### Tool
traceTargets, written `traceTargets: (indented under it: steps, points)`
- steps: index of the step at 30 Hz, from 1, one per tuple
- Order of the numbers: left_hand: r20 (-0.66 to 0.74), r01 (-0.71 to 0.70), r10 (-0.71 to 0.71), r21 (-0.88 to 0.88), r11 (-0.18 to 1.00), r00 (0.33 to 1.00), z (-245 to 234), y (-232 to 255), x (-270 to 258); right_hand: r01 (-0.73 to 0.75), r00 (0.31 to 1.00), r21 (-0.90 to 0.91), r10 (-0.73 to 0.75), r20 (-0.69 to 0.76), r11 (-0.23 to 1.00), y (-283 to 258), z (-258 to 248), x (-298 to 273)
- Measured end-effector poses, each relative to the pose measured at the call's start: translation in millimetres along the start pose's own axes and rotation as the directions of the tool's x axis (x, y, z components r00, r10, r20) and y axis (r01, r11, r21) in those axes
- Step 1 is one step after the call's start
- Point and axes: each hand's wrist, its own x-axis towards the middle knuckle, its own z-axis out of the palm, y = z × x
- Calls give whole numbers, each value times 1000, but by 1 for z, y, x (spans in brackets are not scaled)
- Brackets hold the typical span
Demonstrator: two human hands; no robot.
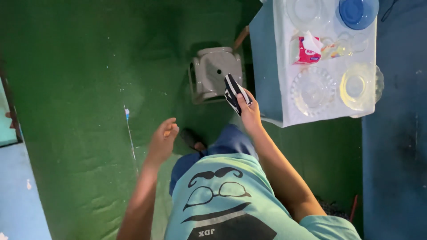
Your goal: The person wipes several clear glass plates and a blue plastic plate on a table using a striped cloth. The person handles each plate one at a time, turning them over and wiping both sides before placing them back on the table.
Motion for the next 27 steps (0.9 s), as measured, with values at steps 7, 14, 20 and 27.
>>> traceTargets:
  steps: [7, 14, 20, 27]
  points:
    - [25, -114, 115, -64, 991, 993, -42, 17, 18, -15, 998, 53, 18, -62, 998, 13, 20, 9]
    - [115, -212, 212, -16, 977, 970, -74, 29, 54, -79, 970, 207, 123, -212, 975, 29, 69, 43]
    - [195, -197, 174, 104, 975, 965, -110, 68, 125, -153, 940, 328, 239, -242, 932, 14, 146, 107]
    - [341, -553, 446, 362, 750, 828, -145, 154, 228, -230, 858, 770, 498, -129, 595, -137, 228, 179]
